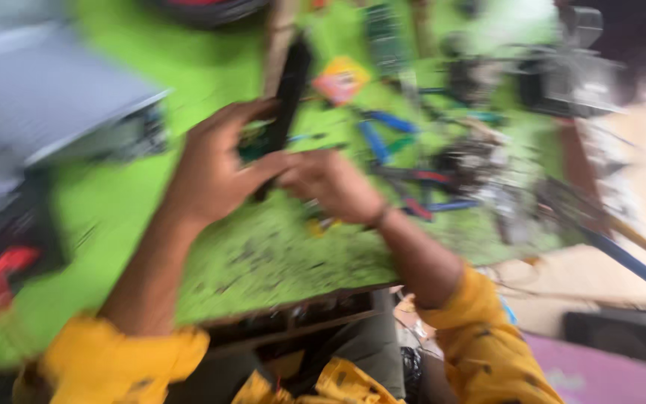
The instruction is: The person assembles a small black electronic device by inserting a knob, connecting wires, and securing components with a screwdriver. They then attach a metal casing and fasten it with screws.
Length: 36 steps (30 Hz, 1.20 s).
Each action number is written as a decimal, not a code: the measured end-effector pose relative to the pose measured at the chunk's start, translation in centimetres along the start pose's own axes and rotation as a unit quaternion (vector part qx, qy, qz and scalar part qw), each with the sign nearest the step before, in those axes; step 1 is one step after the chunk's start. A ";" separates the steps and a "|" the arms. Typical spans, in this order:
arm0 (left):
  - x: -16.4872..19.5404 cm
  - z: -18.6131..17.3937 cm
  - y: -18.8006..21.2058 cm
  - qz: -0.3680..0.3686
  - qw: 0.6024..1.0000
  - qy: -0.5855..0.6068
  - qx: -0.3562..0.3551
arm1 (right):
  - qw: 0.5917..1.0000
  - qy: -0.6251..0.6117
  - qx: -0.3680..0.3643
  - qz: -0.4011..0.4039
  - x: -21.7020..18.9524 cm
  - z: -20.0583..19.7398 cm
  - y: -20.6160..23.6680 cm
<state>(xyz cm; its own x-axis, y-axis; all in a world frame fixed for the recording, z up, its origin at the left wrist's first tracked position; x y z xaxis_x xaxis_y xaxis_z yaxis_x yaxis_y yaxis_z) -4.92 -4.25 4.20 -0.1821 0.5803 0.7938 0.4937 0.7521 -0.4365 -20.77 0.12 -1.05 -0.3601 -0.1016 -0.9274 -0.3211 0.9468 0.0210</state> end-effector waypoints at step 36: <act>-1.7 -0.2 0.3 -0.118 0.970 0.212 -0.005 | 0.995 -0.099 -0.010 0.001 -0.6 1.4 -0.5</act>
<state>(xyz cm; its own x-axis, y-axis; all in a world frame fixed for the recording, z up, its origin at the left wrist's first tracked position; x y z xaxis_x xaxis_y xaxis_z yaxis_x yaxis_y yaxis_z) -4.32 -5.08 2.79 0.0747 0.2104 0.9748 0.4893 0.8440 -0.2197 -19.17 0.11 -1.04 -0.1817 -0.0349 -0.9827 -0.3384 0.9406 0.0292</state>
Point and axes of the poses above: each hand's wrist, its own y-axis away from the middle knuckle, its own z-axis out of the palm, x = y × z, the point moved 8 cm from there along -y, towards the middle knuckle, and after that the axes turned 1 degree about y, right-handed, at the moved point
